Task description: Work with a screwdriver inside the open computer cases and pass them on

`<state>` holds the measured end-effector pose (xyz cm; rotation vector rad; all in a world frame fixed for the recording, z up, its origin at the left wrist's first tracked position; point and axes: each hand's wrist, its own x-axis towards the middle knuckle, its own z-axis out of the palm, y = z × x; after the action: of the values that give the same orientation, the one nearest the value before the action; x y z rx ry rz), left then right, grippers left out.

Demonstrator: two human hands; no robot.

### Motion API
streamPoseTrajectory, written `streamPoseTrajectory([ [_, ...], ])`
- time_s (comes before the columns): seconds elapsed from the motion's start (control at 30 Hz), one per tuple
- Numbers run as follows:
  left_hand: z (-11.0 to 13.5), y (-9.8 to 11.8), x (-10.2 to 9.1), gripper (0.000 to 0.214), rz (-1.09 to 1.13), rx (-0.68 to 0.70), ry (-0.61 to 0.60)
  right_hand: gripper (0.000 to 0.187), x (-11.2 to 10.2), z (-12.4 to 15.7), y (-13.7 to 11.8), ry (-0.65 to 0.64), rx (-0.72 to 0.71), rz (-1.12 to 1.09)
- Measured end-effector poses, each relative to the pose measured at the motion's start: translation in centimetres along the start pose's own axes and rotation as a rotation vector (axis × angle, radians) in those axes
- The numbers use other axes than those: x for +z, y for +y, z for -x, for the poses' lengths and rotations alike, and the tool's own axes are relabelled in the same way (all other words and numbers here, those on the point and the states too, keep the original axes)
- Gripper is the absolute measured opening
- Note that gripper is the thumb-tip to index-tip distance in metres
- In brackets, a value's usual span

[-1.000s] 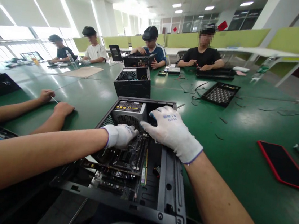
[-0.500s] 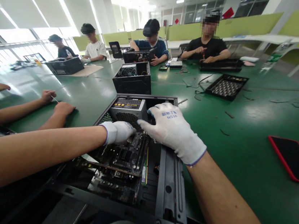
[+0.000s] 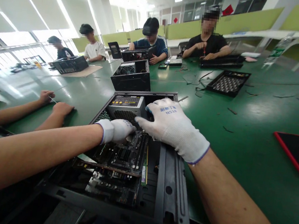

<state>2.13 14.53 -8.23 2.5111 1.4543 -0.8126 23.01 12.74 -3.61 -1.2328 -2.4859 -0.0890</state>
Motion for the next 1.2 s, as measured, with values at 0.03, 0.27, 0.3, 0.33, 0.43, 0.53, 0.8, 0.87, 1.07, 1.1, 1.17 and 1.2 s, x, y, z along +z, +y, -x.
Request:
streamPoseTrajectory([
  [0.03, 0.05, 0.04, -0.07, 0.042, -0.004, -0.001, -0.001, 0.065, -0.06, 0.01, -0.05, -0.01, 0.009, 0.0],
  [0.27, 0.19, 0.14, -0.37, 0.046, -0.019, -0.015, -0.005, 0.061, -0.4, 0.03, -0.41, -0.022, 0.024, -0.012],
  [0.3, 0.16, 0.09, -0.32, 0.046, -0.019, -0.012, -0.002, 0.061, -0.41, 0.02, -0.42, -0.021, 0.02, -0.016],
  [0.33, 0.12, 0.03, -0.25, 0.046, -0.019, -0.009, 0.001, 0.061, -0.42, 0.0, -0.42, -0.022, 0.016, -0.018],
  [0.43, -0.04, -0.14, 0.02, 0.047, -0.018, -0.006, 0.013, 0.059, -0.39, -0.03, -0.38, -0.021, 0.012, -0.014],
  [0.53, -0.17, -0.21, 0.18, 0.048, -0.015, -0.011, 0.023, 0.059, -0.33, -0.05, -0.34, -0.021, 0.016, -0.002],
  [0.8, 0.29, 0.28, -0.44, 0.05, -0.006, -0.034, 0.015, 0.062, -0.17, -0.03, -0.27, -0.024, 0.011, 0.003],
  [0.87, 0.32, 0.34, -0.49, 0.052, -0.002, -0.039, 0.014, 0.062, -0.12, -0.04, -0.24, -0.021, 0.012, 0.003],
  [1.07, 0.22, 0.25, -0.35, 0.051, -0.006, -0.031, 0.013, 0.062, -0.22, -0.07, -0.2, -0.019, 0.006, -0.012],
  [1.1, 0.23, 0.23, -0.33, 0.049, -0.008, -0.028, 0.013, 0.063, -0.27, -0.06, -0.22, -0.02, 0.007, -0.012],
  [1.17, 0.27, 0.22, -0.31, 0.045, -0.011, -0.022, 0.013, 0.062, -0.37, -0.03, -0.27, -0.023, 0.011, -0.007],
  [1.2, 0.29, 0.22, -0.3, 0.044, -0.013, -0.02, 0.013, 0.062, -0.42, -0.01, -0.31, -0.024, 0.013, -0.005],
])
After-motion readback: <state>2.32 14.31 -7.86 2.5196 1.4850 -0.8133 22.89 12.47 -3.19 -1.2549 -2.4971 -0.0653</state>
